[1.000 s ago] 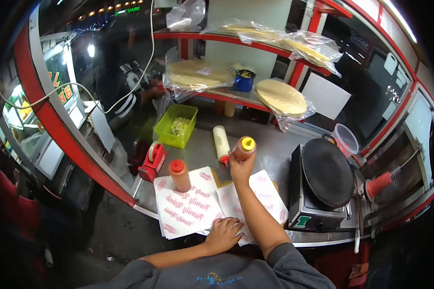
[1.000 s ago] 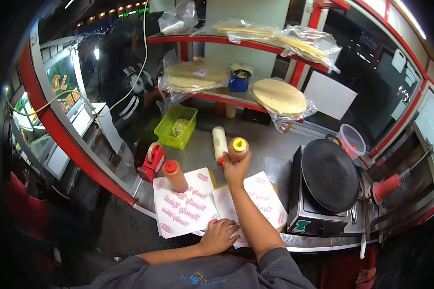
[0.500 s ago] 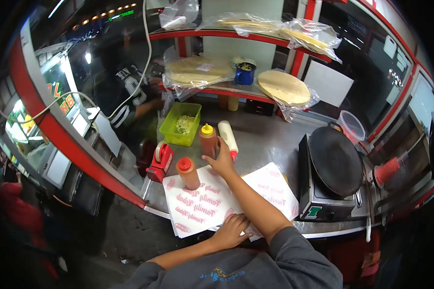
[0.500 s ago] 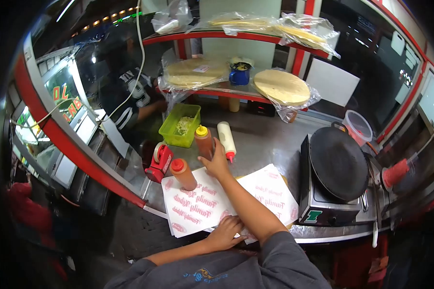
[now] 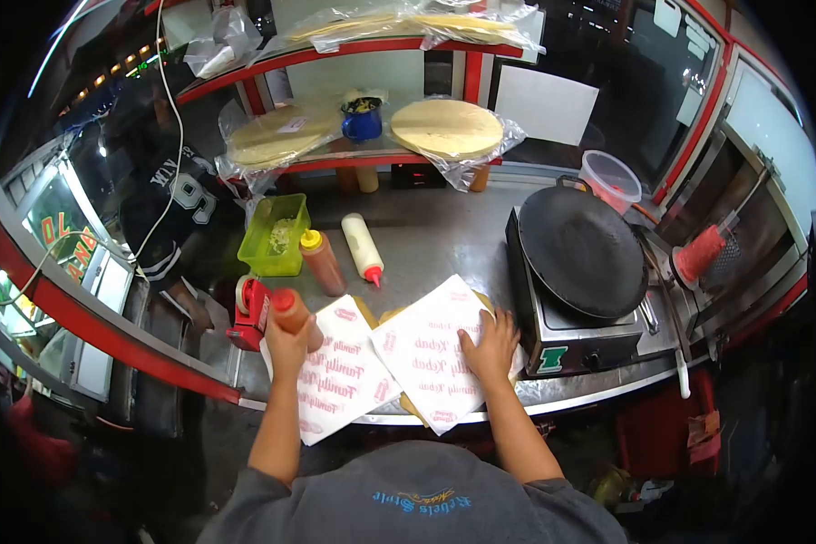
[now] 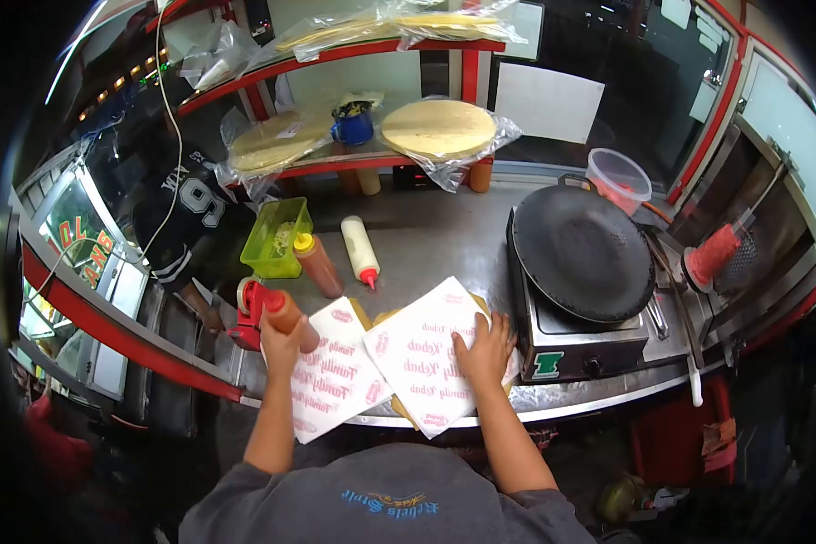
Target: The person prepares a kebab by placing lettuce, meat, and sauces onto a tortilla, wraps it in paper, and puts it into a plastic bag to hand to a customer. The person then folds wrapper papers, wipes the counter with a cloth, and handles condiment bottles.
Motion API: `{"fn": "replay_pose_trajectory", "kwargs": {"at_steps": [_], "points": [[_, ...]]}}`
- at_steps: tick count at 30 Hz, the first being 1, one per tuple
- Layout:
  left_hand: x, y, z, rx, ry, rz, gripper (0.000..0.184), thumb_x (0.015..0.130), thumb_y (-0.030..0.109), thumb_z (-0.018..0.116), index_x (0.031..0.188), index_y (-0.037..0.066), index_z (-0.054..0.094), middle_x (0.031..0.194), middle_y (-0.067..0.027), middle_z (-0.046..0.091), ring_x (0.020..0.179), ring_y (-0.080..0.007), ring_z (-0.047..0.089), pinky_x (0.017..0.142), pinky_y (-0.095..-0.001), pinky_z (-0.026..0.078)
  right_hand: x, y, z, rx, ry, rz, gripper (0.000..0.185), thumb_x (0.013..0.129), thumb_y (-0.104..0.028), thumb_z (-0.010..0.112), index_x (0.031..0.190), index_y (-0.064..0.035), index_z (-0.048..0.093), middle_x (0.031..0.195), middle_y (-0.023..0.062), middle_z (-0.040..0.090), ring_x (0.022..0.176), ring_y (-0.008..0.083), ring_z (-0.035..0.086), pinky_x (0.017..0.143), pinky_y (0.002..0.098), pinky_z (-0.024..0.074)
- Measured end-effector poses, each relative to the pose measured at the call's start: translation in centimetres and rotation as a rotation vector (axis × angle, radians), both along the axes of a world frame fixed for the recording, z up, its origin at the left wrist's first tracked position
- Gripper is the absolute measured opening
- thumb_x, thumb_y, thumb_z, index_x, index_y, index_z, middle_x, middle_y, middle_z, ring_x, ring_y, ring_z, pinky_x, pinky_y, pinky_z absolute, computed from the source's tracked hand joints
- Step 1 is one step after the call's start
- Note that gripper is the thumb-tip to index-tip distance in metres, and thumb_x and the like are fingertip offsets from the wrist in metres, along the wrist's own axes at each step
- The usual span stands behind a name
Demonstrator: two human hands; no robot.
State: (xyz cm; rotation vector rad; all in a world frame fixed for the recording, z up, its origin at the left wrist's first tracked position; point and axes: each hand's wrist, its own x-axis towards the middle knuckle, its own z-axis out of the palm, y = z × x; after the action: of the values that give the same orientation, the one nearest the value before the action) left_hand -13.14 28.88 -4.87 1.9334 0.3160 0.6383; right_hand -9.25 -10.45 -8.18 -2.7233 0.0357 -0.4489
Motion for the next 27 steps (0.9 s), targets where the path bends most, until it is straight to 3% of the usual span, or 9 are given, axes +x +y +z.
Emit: {"fn": "replay_pose_trajectory", "kwargs": {"at_steps": [3, 7, 8, 11, 17, 20, 21, 23, 27], "points": [[4.2, 0.4, 0.2, 0.062, -0.286, 0.092, 0.077, 0.085, 0.029, 0.086, 0.144, -0.001, 0.047, 0.128, -0.0176, 0.063, 0.114, -0.0291, 0.063, 0.101, -0.0383, 0.049, 0.1, -0.1, -0.1, 0.07, 0.011, -0.018, 0.07, 0.085, -0.041, 0.077, 0.14, -0.0044, 0.055, 0.154, 0.0225, 0.044, 0.15, 0.0436, 0.029, 0.12, 0.068, 0.0207], [9.2, 0.7, 1.4, -0.006, -0.272, 0.076, 0.085, 0.085, 0.039, 0.086, 0.145, -0.004, 0.043, 0.131, -0.0184, 0.061, 0.118, -0.03, 0.061, 0.104, -0.0399, 0.047, 0.0, -0.2, 0.4, 0.101, 0.038, -0.029, 0.072, 0.085, -0.04, 0.077, 0.142, -0.0028, 0.054, 0.154, 0.0211, 0.045, 0.151, 0.0416, 0.03, 0.121, 0.0658, 0.0208], [9.5, 0.4, 1.4, -0.007, -0.22, 0.044, 0.094, 0.086, 0.045, 0.084, 0.15, -0.006, 0.037, 0.141, -0.0267, 0.056, 0.128, -0.0381, 0.057, 0.109, -0.0445, 0.043, 0.0, -0.2, 0.5, 0.077, 0.048, -0.028, 0.074, 0.085, -0.039, 0.077, 0.144, -0.001, 0.051, 0.153, 0.0206, 0.046, 0.151, 0.0403, 0.03, 0.121, 0.0651, 0.0219], [10.5, 0.7, -1.4, 0.103, -0.225, 0.083, 0.094, 0.087, 0.044, 0.084, 0.151, -0.006, 0.036, 0.142, -0.0268, 0.055, 0.13, -0.0383, 0.055, 0.112, -0.0455, 0.041, 0.1, -0.1, 0.7, 0.096, 0.07, -0.056, 0.078, 0.086, -0.039, 0.076, 0.146, 0.0001, 0.047, 0.153, 0.0203, 0.046, 0.151, 0.039, 0.031, 0.12, 0.0646, 0.023], [4.7, -4.7, 0.5, 0.276, -0.399, 0.29, 0.07, 0.089, 0.032, 0.082, 0.14, -0.002, 0.047, 0.129, -0.021, 0.061, 0.123, -0.0351, 0.058, 0.109, -0.0433, 0.043, 0.4, 0.0, 1.1, 0.024, 0.09, -0.056, 0.081, 0.087, -0.041, 0.075, 0.149, 0.0014, 0.043, 0.152, 0.0198, 0.047, 0.149, 0.0367, 0.033, 0.117, 0.0666, 0.0274], [-3.5, -10.9, -0.9, 0.277, 0.011, -0.296, 0.042, 0.089, 0.02, 0.079, 0.122, 0.001, 0.063, 0.114, -0.0156, 0.065, 0.109, -0.0331, 0.062, 0.098, -0.0416, 0.049, 0.3, -0.2, 1.8, 0.015, 0.135, -0.031, 0.082, 0.087, -0.041, 0.075, 0.149, 0.002, 0.043, 0.15, 0.0194, 0.048, 0.146, 0.0355, 0.036, 0.114, 0.0676, 0.0309], [-5.1, -13.1, -1.5, 0.47, -0.013, -0.458, 0.038, 0.089, 0.021, 0.078, 0.122, 0.005, 0.065, 0.112, -0.0168, 0.066, 0.107, -0.0356, 0.063, 0.097, -0.043, 0.05, 0.6, -0.3, 2.5, 0.017, 0.145, -0.022, 0.082, 0.088, -0.041, 0.075, 0.149, 0.0023, 0.042, 0.149, 0.0192, 0.049, 0.145, 0.0351, 0.038, 0.113, 0.068, 0.0323], [-7.9, -16.0, -2.3, 0.339, 0.205, -0.607, 0.036, 0.091, 0.026, 0.075, 0.121, 0.008, 0.067, 0.112, -0.0166, 0.065, 0.107, -0.0359, 0.062, 0.096, -0.0458, 0.049, 1.1, -0.9, 3.8, -0.025, 0.246, 0.034, 0.081, 0.088, -0.043, 0.075, 0.147, 0.0028, 0.044, 0.143, 0.0206, 0.054, 0.14, 0.0367, 0.043, 0.111, 0.0627, 0.0378], [-9.4, -18.2, -2.4, 0.569, 0.095, -0.471, 0.031, 0.094, 0.03, 0.071, 0.115, 0.007, 0.067, 0.112, -0.0151, 0.065, 0.106, -0.0354, 0.06, 0.093, -0.0467, 0.048, 2.0, -2.1, 4.6, -0.017, 0.352, 0.071, 0.077, 0.088, -0.041, 0.076, 0.144, 0.0042, 0.047, 0.133, 0.0243, 0.06, 0.134, 0.0401, 0.05, 0.105, 0.0543, 0.0471]]}}
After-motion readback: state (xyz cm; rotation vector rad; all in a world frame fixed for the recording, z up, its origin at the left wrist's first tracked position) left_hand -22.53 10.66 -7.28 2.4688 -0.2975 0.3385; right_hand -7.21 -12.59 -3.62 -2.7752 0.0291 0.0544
